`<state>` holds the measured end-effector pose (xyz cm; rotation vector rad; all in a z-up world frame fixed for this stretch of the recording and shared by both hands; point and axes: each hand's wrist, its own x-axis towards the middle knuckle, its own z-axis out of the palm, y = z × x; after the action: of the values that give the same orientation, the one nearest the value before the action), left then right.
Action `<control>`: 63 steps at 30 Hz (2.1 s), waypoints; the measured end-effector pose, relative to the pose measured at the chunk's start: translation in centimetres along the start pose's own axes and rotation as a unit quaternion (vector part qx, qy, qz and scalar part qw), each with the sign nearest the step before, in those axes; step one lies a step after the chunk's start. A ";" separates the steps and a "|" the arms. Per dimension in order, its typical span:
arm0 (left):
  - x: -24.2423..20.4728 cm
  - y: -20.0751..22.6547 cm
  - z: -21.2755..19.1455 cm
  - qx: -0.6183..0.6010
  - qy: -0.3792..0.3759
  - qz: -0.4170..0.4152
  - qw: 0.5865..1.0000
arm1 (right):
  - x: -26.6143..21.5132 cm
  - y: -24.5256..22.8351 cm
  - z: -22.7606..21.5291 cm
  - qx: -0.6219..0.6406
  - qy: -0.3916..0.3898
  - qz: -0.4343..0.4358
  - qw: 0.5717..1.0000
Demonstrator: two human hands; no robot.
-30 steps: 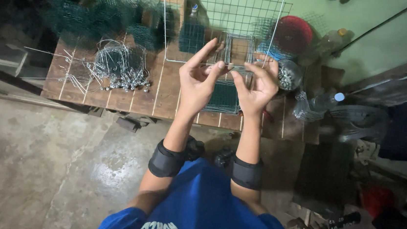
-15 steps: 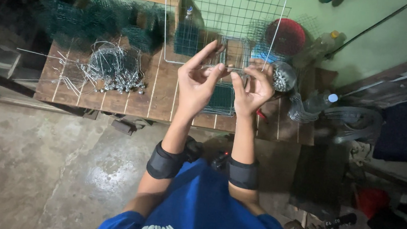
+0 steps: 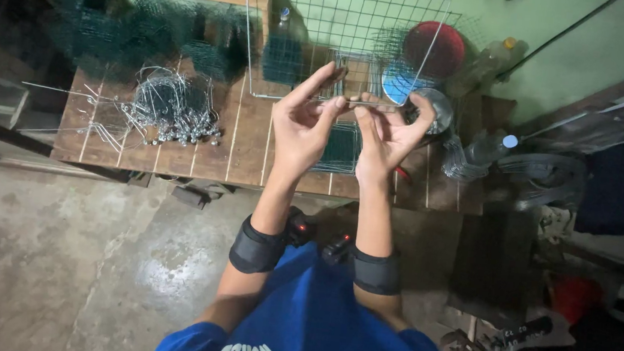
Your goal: The person assembles a rectangular wire mesh frame by inserting metal fasteners into the frame's corners and twisting them with pliers. After completing one frame, they place it on a stack and begin working on another frame using the same method.
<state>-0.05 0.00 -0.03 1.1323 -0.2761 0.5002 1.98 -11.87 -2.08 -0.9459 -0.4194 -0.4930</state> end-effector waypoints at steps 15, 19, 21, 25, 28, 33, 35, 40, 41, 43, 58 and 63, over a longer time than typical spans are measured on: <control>0.2 0.5 0.3 -0.004 -0.011 0.004 1.000 | 0.2 0.6 -1.6 -0.027 -0.001 0.049 0.998; -0.1 0.4 0.5 0.014 -0.009 0.021 1.000 | 0.0 0.6 -1.2 0.011 0.017 0.062 0.998; -0.4 -0.1 0.4 0.032 -0.011 0.032 0.999 | -0.1 0.5 -0.9 0.022 0.043 0.067 0.997; -0.6 -0.7 0.3 0.028 -0.026 0.051 0.998 | -0.4 1.0 -1.0 0.036 0.067 0.070 0.995; -0.6 -0.9 0.1 0.034 -0.028 0.043 0.998 | -0.5 1.1 -1.4 0.040 0.064 0.080 0.994; -0.4 -1.2 0.1 0.051 -0.018 0.007 0.999 | -0.4 0.3 -1.8 0.027 0.050 0.124 0.991; -0.4 -1.0 0.3 0.051 -0.023 0.004 0.998 | -0.4 0.6 -2.0 0.024 0.051 0.122 0.991; -0.2 -2.0 0.9 0.086 -0.030 0.024 0.996 | -0.2 1.1 -2.8 0.033 0.066 0.118 0.990; -0.2 -2.1 1.1 0.066 -0.027 0.020 0.997 | -0.1 1.0 -2.8 0.029 0.071 0.121 0.990; 0.2 -2.5 1.3 0.044 -0.022 0.020 0.999 | 0.4 0.9 -2.7 0.025 0.071 0.121 0.990; 2.3 -5.3 3.1 0.098 -0.020 0.032 0.995 | 3.3 2.2 -5.5 0.076 0.079 0.109 0.988; 4.3 -5.1 2.8 0.095 0.029 -0.009 0.995 | 5.4 0.3 -7.5 -0.040 -0.018 0.158 0.987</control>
<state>6.35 -3.19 -1.00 1.3020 -0.1708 0.5508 7.43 -19.21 -3.22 -1.0779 -0.2773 -0.2055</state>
